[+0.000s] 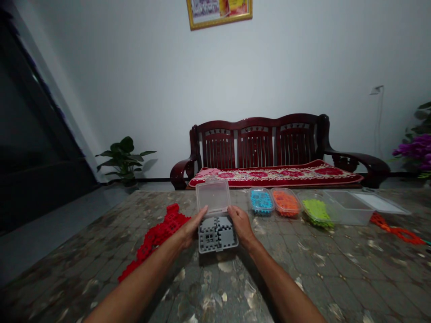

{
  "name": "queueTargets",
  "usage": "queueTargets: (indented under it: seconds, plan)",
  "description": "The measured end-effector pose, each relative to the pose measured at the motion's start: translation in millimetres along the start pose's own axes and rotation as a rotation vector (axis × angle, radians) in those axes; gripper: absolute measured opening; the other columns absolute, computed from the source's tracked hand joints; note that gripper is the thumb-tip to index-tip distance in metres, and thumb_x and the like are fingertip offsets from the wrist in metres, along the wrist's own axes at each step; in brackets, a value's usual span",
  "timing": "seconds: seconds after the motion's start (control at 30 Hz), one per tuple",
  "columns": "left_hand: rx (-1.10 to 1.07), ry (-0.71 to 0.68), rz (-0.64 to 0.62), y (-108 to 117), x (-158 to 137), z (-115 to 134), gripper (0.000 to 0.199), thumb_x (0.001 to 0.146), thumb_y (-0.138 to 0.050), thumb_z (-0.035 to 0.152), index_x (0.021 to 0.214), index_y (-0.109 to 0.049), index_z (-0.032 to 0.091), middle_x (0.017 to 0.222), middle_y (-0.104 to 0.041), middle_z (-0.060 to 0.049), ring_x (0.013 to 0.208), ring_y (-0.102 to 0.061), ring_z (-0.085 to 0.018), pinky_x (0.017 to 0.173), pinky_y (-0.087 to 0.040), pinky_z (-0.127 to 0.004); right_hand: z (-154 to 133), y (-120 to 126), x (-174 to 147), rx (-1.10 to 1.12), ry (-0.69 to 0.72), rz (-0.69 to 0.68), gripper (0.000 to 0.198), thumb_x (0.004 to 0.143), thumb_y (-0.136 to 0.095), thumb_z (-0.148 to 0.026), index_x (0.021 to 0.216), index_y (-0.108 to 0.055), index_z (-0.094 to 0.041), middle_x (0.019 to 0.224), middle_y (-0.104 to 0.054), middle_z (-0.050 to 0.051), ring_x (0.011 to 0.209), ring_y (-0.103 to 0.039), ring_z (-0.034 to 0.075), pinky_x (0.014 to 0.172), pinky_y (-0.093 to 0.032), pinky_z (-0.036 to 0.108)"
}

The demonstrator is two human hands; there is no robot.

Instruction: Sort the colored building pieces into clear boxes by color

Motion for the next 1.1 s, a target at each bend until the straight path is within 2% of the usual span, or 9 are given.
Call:
queueTargets:
  seconds: [0.1,0.2,0.33,0.4,0.53,0.73,0.8,1.0,1.1]
  plan:
    - [0.165,-0.282,0.15,13,0,34,0.072,0.079,-0.051,0.08,0.1,-0.07,0.014,0.087,-0.076,-0.011,0.081,-0.071,-0.028,0.074,-0.055,-0.039,5,-9,-5,0.093,0.044,-0.045,0.063,0.074,-0.065,-0.076,0.104,-0.074,-0.021,0.102,-0.075,0.007,0.097,-0.065,0.027,0.088,-0.049,0.038]
    - [0.268,-0.425,0.278,38,2,56,0.063,0.086,-0.049,0.07,0.109,-0.066,0.015,0.1,-0.074,-0.011,0.094,-0.069,-0.028,0.086,-0.054,-0.04,21,-11,-14,0.119,0.027,-0.055,0.061,0.074,-0.068,-0.072,0.116,-0.072,-0.027,0.123,-0.071,0.008,0.117,-0.06,0.03,0.104,-0.044,0.044]
    - [0.483,-0.61,0.49,77,-4,80,0.043,0.081,-0.064,0.052,0.108,-0.064,0.018,0.112,-0.065,-0.011,0.115,-0.058,-0.031,0.106,-0.042,-0.048,47,-9,-23,0.063,-0.031,-0.057,0.057,0.07,-0.076,-0.065,0.112,-0.074,-0.027,0.127,-0.069,0.011,0.119,-0.06,0.031,0.108,-0.04,0.05]
    - [0.595,-0.696,0.544,88,-10,88,0.039,0.077,-0.069,0.043,0.108,-0.064,0.021,0.117,-0.061,-0.009,0.121,-0.053,-0.032,0.112,-0.036,-0.049,55,-10,-24,0.051,-0.033,-0.066,0.053,0.07,-0.078,-0.059,0.111,-0.075,-0.026,0.124,-0.071,0.011,0.116,-0.062,0.031,0.107,-0.041,0.05]
    - [0.756,-0.807,0.552,98,-18,91,0.038,0.075,-0.073,0.038,0.108,-0.065,0.023,0.116,-0.058,-0.008,0.12,-0.052,-0.031,0.111,-0.037,-0.049,64,-14,-24,0.043,-0.026,-0.059,0.046,0.07,-0.078,-0.049,0.109,-0.076,-0.025,0.118,-0.072,0.011,0.11,-0.065,0.031,0.104,-0.044,0.052]
    - [1.246,-0.991,0.577,91,-20,70,0.055,0.08,-0.069,0.058,0.12,-0.063,0.021,0.129,-0.054,-0.015,0.117,-0.052,-0.034,0.104,-0.042,-0.049,74,-27,-28,-0.022,0.005,-0.063,0.043,0.07,-0.073,-0.036,0.111,-0.074,-0.026,0.12,-0.071,0.009,0.109,-0.065,0.03,0.103,-0.045,0.053]
    - [1.329,-1.039,0.579,90,-19,64,0.057,0.081,-0.068,0.061,0.122,-0.063,0.021,0.131,-0.053,-0.016,0.116,-0.052,-0.034,0.103,-0.042,-0.049,74,-30,-30,-0.045,0.026,-0.078,0.043,0.069,-0.072,-0.032,0.112,-0.074,-0.026,0.122,-0.07,0.009,0.111,-0.064,0.029,0.104,-0.045,0.052]
    - [1.338,-1.169,0.561,89,-25,72,0.051,0.079,-0.072,0.058,0.119,-0.067,0.026,0.131,-0.054,-0.015,0.125,-0.048,-0.036,0.11,-0.035,-0.052,69,-29,-32,-0.112,0.086,-0.091,0.042,0.067,-0.068,-0.023,0.109,-0.074,-0.026,0.116,-0.071,0.007,0.11,-0.062,0.029,0.105,-0.045,0.05]
    - [1.078,-1.106,0.612,91,-31,87,0.059,0.075,-0.073,0.063,0.119,-0.066,0.024,0.134,-0.05,-0.016,0.128,-0.045,-0.037,0.114,-0.031,-0.055,71,-29,-32,-0.093,0.073,-0.077,0.045,0.067,-0.068,-0.023,0.111,-0.073,-0.025,0.117,-0.07,0.008,0.109,-0.063,0.029,0.104,-0.045,0.05]
Point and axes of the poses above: each hand's wrist, its own x-axis towards the middle knuckle, its own y-axis out of the back of the hand, z = x × y, the point moved 7 cm from there along x, towards the middle knuckle
